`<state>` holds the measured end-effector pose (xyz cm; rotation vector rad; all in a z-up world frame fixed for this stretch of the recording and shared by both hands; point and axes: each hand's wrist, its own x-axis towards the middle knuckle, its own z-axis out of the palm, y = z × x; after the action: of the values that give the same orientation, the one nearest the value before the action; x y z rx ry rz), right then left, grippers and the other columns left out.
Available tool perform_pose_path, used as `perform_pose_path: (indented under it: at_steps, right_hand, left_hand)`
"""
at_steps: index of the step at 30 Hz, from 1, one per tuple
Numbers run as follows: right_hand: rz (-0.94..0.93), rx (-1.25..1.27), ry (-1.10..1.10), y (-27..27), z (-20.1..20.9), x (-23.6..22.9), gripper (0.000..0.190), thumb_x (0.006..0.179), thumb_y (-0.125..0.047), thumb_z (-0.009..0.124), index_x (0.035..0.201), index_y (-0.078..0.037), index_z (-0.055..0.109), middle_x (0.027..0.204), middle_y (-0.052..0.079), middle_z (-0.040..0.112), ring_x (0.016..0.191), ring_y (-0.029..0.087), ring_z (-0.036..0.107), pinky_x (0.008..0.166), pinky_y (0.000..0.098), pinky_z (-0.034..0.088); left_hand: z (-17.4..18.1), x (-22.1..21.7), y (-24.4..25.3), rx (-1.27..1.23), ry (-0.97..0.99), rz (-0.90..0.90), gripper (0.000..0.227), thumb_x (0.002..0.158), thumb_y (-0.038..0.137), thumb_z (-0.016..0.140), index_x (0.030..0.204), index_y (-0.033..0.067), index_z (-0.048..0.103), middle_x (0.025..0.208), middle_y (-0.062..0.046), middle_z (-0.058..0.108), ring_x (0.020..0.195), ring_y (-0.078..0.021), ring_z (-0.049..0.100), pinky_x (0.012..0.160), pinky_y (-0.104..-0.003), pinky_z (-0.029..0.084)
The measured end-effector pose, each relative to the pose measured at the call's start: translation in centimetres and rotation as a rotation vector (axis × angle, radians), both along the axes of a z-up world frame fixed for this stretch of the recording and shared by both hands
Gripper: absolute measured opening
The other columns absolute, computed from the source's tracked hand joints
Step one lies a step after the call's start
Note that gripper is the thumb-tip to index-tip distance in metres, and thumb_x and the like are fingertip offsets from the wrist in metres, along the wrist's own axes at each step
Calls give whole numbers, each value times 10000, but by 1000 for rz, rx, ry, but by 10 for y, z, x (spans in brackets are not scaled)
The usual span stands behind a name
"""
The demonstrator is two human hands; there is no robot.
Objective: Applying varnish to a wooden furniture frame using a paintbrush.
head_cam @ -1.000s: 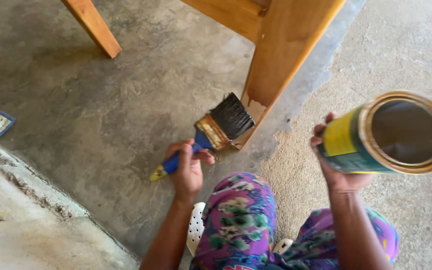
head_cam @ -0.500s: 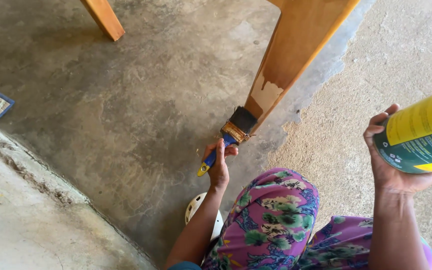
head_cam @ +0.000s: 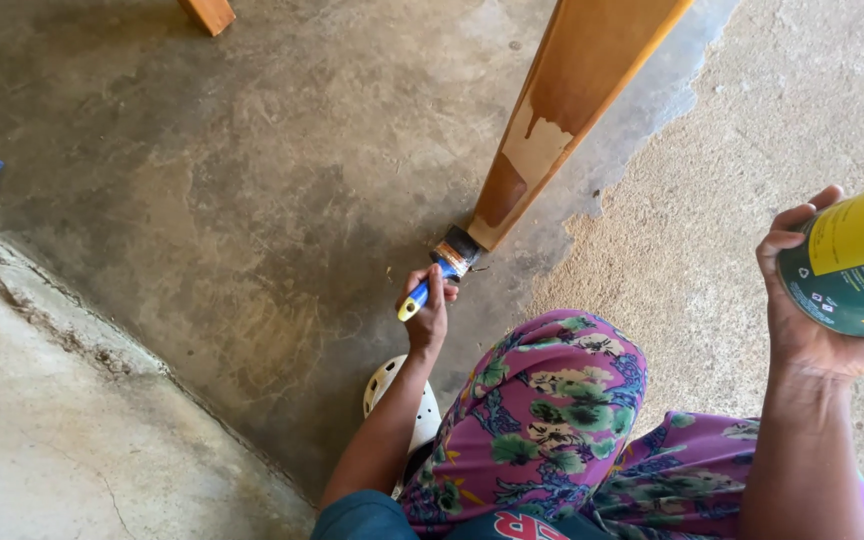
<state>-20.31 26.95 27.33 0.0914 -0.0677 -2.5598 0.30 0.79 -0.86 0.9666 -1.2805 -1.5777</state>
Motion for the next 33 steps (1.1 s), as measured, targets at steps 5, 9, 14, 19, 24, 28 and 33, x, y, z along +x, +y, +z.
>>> perform_pose_path:
  at_steps: [5,9,14,19,24,28,33]
  right_hand:
    - [-43,103,122,12,-5,-1,727,877,-472,579,1383,36,457,1383,279,465,1245,397,458,1060,535,440]
    - [-61,83,93,12,1,4,800,844,-463,562,1461,38,468,1363,297,458,1327,447,459,1078,580,439]
    - [-46,42,63,9,10,11,765,873,-489,549,1411,48,458,1397,316,460,1257,447,451,1043,580,429]
    - [-64,-68,-62,1,23,12,821,836,-526,528,1395,72,464,1348,367,474,1200,501,438,963,631,405]
    - [-54,-2,-16,12,11,8,724,864,-454,531,1420,9,505,1419,328,501,1269,472,456,1008,594,431]
    - [-65,6,24,9,13,11,681,950,-474,535,1421,13,468,1403,314,470,1310,479,452,1045,606,436]
    - [-62,-79,-75,5,16,13,814,856,-564,530,1404,36,477,1323,384,480,1185,513,446,940,647,412]
  left_hand:
    - [-20,-19,9,34,-25,-12,266,1017,286,655,989,21,659,681,-77,714,574,-116,675,548,-257,561]
    - [-31,-29,10,55,-44,0,268,1014,286,658,985,20,656,668,-74,706,558,-116,667,529,-255,552]
    - [-37,-42,7,53,-4,-7,262,1020,281,653,981,23,638,668,-71,698,555,-121,666,530,-256,549]
    - [-11,-43,1,94,148,-18,261,1031,285,637,995,27,618,699,-66,700,587,-127,675,558,-259,563]
    - [48,-2,-8,63,293,37,267,1063,282,647,970,44,571,747,-74,699,651,-131,680,645,-261,566]
    - [18,-3,-2,-4,180,57,262,1057,284,642,954,53,576,724,-64,694,626,-119,665,615,-258,550]
    - [-17,-38,21,76,41,-15,232,1029,278,623,957,58,607,670,-63,697,569,-125,659,547,-265,532]
